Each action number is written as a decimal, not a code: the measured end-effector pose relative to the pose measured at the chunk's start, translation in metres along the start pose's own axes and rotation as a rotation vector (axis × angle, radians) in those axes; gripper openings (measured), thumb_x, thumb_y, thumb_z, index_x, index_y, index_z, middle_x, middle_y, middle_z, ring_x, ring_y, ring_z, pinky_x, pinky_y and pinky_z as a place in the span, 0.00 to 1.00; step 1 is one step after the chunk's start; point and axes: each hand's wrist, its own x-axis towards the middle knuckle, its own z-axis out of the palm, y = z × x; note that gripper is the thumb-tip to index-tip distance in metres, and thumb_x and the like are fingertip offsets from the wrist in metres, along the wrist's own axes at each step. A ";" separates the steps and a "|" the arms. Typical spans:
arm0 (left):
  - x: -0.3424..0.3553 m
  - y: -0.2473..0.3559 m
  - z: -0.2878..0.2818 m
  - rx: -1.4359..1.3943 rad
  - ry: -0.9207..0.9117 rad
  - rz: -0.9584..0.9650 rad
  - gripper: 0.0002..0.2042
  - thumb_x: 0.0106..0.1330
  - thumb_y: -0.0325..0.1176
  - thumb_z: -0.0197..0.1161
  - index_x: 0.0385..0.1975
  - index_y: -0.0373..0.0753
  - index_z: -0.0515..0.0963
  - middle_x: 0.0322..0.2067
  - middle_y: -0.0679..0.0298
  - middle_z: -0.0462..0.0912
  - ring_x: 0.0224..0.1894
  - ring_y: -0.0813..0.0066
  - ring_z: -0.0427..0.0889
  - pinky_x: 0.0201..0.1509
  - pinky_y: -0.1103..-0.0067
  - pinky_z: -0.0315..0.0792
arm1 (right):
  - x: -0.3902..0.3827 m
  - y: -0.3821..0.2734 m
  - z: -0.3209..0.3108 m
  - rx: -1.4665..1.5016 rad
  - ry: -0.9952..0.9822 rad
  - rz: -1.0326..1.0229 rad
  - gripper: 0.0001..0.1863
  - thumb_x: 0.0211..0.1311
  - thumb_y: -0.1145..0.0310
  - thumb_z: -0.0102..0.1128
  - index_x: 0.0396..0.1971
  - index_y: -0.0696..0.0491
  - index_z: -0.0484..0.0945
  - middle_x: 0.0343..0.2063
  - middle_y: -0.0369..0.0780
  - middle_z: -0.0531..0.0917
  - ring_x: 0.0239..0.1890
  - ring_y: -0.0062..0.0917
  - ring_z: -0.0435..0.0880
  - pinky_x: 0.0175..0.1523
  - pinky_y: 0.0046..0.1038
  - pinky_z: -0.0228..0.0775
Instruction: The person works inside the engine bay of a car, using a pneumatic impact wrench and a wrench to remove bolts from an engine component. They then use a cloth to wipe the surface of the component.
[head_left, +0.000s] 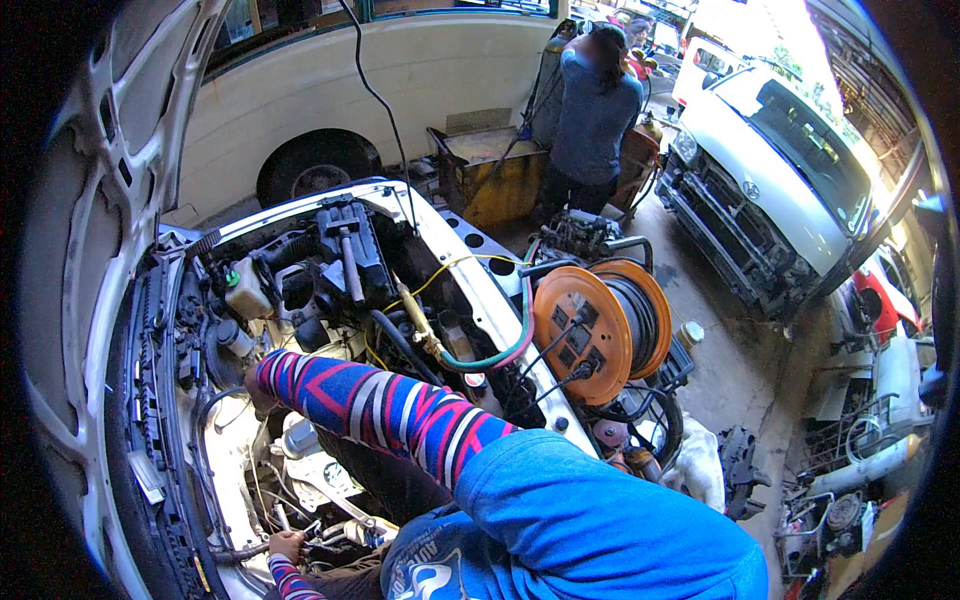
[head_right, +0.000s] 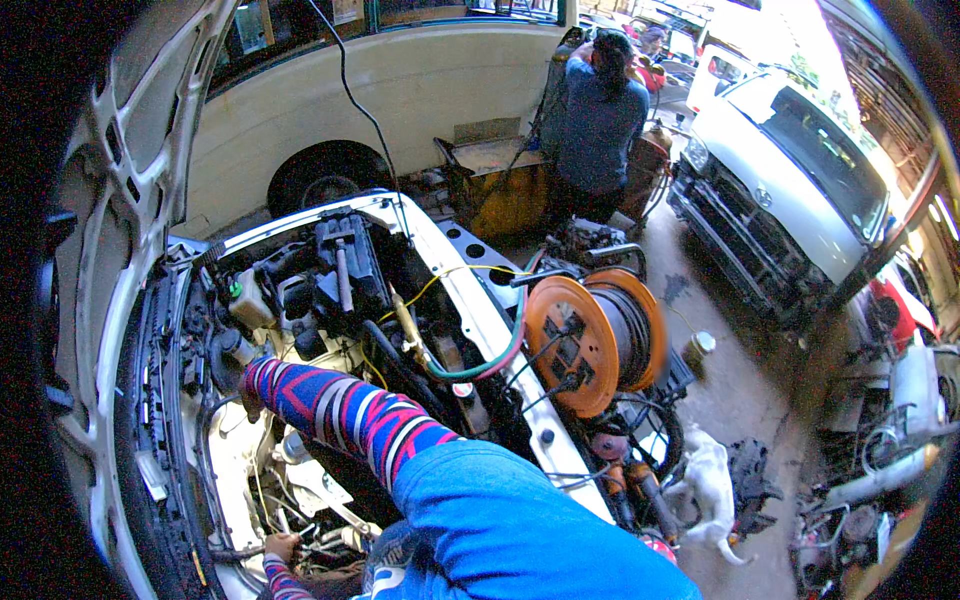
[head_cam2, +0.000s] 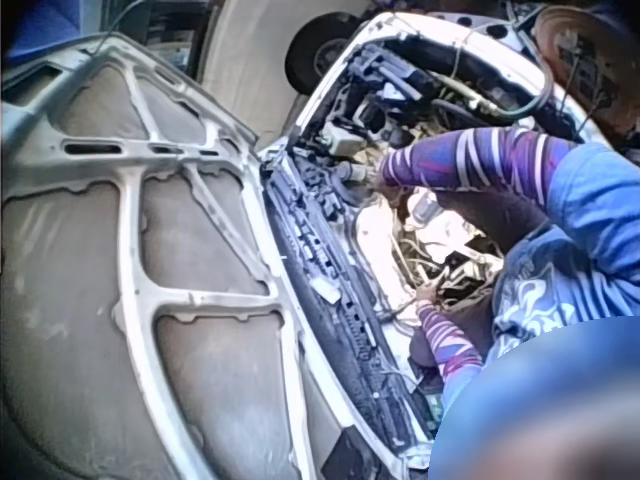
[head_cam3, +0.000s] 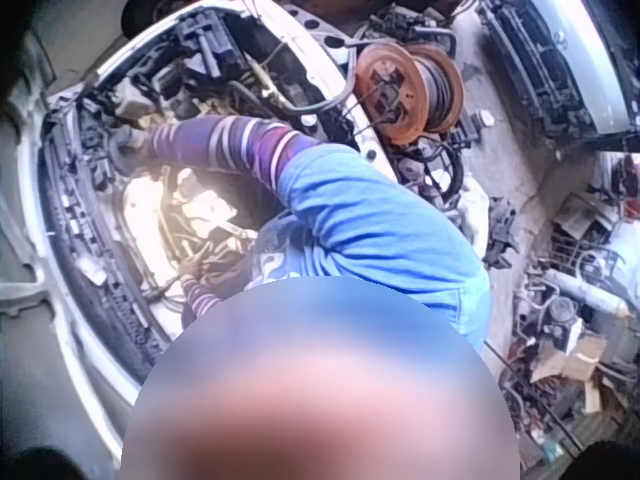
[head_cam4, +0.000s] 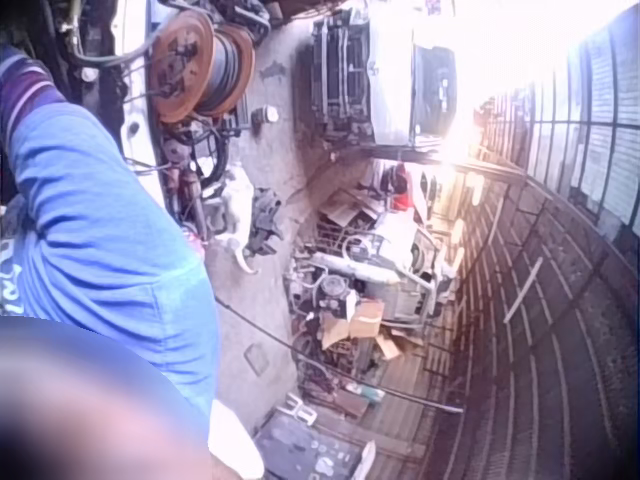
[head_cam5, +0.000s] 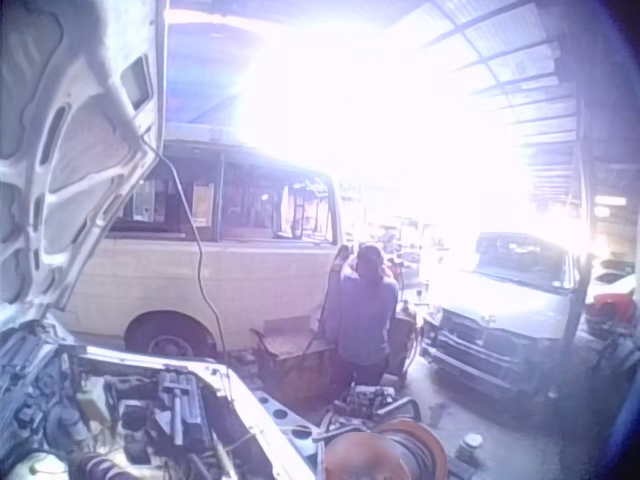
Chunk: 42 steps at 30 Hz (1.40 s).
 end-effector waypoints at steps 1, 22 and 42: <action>0.002 -0.002 0.000 -0.024 -0.008 -0.002 0.11 0.63 0.38 0.69 0.29 0.36 0.87 0.19 0.64 0.82 0.17 0.75 0.79 0.19 0.75 0.74 | 0.000 0.001 0.000 -0.002 -0.001 0.000 0.25 0.59 0.46 0.64 0.39 0.55 0.86 0.34 0.42 0.88 0.36 0.31 0.86 0.45 0.36 0.77; -0.018 0.030 -0.001 0.128 0.036 0.059 0.10 0.57 0.34 0.74 0.32 0.33 0.88 0.24 0.61 0.86 0.24 0.75 0.82 0.31 0.76 0.77 | 0.014 -0.004 0.002 -0.024 -0.014 -0.013 0.25 0.59 0.46 0.64 0.40 0.54 0.87 0.35 0.41 0.88 0.38 0.31 0.86 0.47 0.36 0.76; -0.019 0.029 0.001 0.005 -0.021 0.056 0.08 0.60 0.32 0.72 0.32 0.32 0.86 0.22 0.60 0.84 0.18 0.72 0.81 0.18 0.74 0.77 | 0.037 0.008 0.012 -0.185 -0.042 -0.024 0.25 0.60 0.44 0.61 0.39 0.54 0.87 0.34 0.41 0.88 0.37 0.30 0.86 0.47 0.35 0.76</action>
